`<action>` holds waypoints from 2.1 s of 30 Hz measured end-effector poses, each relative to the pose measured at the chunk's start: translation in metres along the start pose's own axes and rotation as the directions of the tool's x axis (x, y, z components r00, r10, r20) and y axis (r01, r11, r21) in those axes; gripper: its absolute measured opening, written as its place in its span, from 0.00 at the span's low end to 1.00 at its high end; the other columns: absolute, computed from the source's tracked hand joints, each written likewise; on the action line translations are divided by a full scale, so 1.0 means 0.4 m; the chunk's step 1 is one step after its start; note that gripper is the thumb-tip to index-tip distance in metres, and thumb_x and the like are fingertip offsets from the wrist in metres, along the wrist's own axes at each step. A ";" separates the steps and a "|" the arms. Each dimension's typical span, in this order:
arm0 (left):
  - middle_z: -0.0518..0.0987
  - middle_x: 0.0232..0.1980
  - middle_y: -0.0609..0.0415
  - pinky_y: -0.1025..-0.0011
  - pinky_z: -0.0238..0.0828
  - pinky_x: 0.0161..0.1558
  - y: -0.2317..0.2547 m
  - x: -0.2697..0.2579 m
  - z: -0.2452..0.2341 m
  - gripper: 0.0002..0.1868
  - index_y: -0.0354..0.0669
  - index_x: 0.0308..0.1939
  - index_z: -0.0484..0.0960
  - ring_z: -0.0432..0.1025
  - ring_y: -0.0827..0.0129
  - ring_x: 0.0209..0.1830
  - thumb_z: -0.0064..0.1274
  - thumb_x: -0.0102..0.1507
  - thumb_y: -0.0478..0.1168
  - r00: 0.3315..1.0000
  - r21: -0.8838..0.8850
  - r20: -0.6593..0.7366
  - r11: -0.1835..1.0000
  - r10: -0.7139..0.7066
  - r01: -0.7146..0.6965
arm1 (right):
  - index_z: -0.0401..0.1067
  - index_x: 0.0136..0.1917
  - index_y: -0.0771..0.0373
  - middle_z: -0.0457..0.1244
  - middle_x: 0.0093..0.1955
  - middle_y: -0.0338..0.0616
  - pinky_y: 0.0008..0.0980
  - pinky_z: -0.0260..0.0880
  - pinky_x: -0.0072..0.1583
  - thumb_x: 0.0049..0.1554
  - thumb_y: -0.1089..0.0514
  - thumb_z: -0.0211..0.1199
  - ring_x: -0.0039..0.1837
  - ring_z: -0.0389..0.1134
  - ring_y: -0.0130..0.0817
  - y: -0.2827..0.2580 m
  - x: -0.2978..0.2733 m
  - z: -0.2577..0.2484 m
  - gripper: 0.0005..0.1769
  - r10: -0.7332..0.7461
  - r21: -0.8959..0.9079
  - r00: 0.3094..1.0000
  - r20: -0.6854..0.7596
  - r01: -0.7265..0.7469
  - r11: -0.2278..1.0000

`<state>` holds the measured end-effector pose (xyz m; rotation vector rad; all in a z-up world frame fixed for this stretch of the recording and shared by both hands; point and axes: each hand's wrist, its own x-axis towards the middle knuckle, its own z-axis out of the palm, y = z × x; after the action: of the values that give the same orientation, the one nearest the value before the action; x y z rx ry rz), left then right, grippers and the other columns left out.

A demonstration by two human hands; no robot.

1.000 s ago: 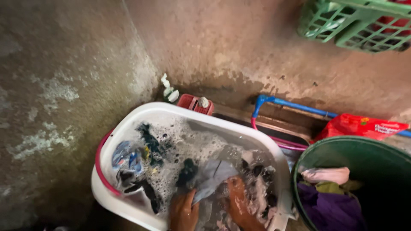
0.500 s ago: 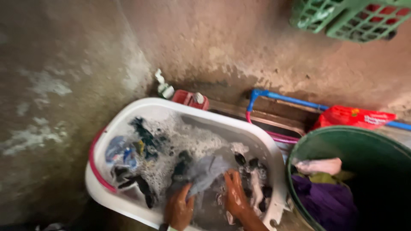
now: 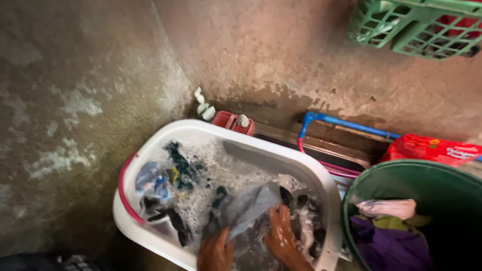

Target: The person washes clothes by hand in a basin of soapy water and moves them into a bucket.

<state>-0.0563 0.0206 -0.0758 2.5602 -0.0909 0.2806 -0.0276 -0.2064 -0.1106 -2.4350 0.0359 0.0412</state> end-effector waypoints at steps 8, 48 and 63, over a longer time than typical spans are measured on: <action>0.86 0.46 0.48 0.58 0.73 0.49 0.074 0.007 -0.078 0.18 0.49 0.52 0.84 0.79 0.52 0.44 0.57 0.59 0.43 0.999 0.024 0.040 0.999 -0.032 0.031 | 0.70 0.61 0.60 0.56 0.57 0.50 0.45 0.60 0.58 0.53 0.59 0.61 0.58 0.56 0.48 -0.002 -0.005 0.004 0.22 -0.048 0.012 0.998 0.039 0.048 0.999; 0.83 0.52 0.40 0.44 0.67 0.47 0.004 0.021 -0.042 0.34 0.44 0.62 0.76 0.75 0.39 0.48 0.63 0.50 0.42 0.916 -0.027 0.225 0.942 0.333 -0.336 | 0.76 0.56 0.62 0.65 0.45 0.44 0.39 0.65 0.50 0.53 0.63 0.57 0.47 0.64 0.40 0.019 -0.008 0.004 0.18 -0.031 -0.041 0.998 0.061 0.034 0.999; 0.82 0.38 0.41 0.58 0.73 0.42 0.176 0.372 -0.139 0.14 0.36 0.42 0.81 0.77 0.52 0.38 0.60 0.56 0.41 0.706 -0.059 0.701 0.994 0.106 -0.091 | 0.77 0.55 0.64 0.65 0.40 0.40 0.35 0.61 0.43 0.59 0.66 0.55 0.41 0.60 0.33 -0.043 0.164 -0.206 0.14 0.196 0.738 0.974 0.112 -0.214 0.640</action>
<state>0.0701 -0.0096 0.0393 2.4968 -0.5151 -0.6850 0.0403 -0.2480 -0.0393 -1.5766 0.2707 0.1296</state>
